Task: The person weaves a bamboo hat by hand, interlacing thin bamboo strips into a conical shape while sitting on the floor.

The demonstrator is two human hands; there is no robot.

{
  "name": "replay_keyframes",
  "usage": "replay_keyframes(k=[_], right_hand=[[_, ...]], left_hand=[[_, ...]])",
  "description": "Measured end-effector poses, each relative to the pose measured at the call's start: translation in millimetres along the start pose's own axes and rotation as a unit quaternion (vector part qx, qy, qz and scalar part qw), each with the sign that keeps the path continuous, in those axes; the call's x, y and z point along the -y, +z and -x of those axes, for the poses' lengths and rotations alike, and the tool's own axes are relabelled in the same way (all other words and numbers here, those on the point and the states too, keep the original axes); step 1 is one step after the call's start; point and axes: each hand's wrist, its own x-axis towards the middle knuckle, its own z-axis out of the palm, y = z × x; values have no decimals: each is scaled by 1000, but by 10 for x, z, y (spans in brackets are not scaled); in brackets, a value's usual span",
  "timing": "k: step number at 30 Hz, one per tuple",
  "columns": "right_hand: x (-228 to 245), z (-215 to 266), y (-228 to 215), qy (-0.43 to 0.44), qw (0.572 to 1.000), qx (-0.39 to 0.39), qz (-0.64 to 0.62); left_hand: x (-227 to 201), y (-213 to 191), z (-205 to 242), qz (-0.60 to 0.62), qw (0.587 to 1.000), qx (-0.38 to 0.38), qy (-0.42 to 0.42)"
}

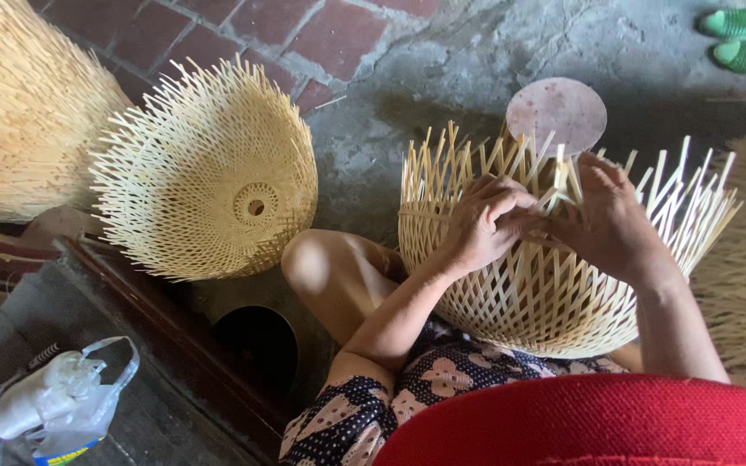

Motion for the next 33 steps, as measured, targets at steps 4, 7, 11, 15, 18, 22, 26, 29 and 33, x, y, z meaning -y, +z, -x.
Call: replay_keyframes(k=[4,7,11,15,18,22,26,29,33], right_hand=[[-127,98,102,-49,998,5,41],[-277,35,165,105,975,50,-192],[-128,366,120,97,941,36,-323],[178,250,-69,-31,990,-67,-118],[318,74,-74,-52,997,-60,-6],[309,-116,-19,-17,1000,7,-18],[231,-88,-67,50,966,51,-250],[150,17,-49,68,942,77,-319],[117,190,61,61,996,10,-67]], left_hand=[[-24,2,-27,21,999,-5,25],[105,-35,-76,92,993,72,-26],[191,29,95,89,993,66,29],[279,17,46,128,989,66,-41],[307,-25,78,164,986,42,1],[293,-31,142,126,991,24,31],[340,-1,94,206,976,63,-10],[371,27,129,181,981,67,-15],[360,71,177,95,995,20,-31]])
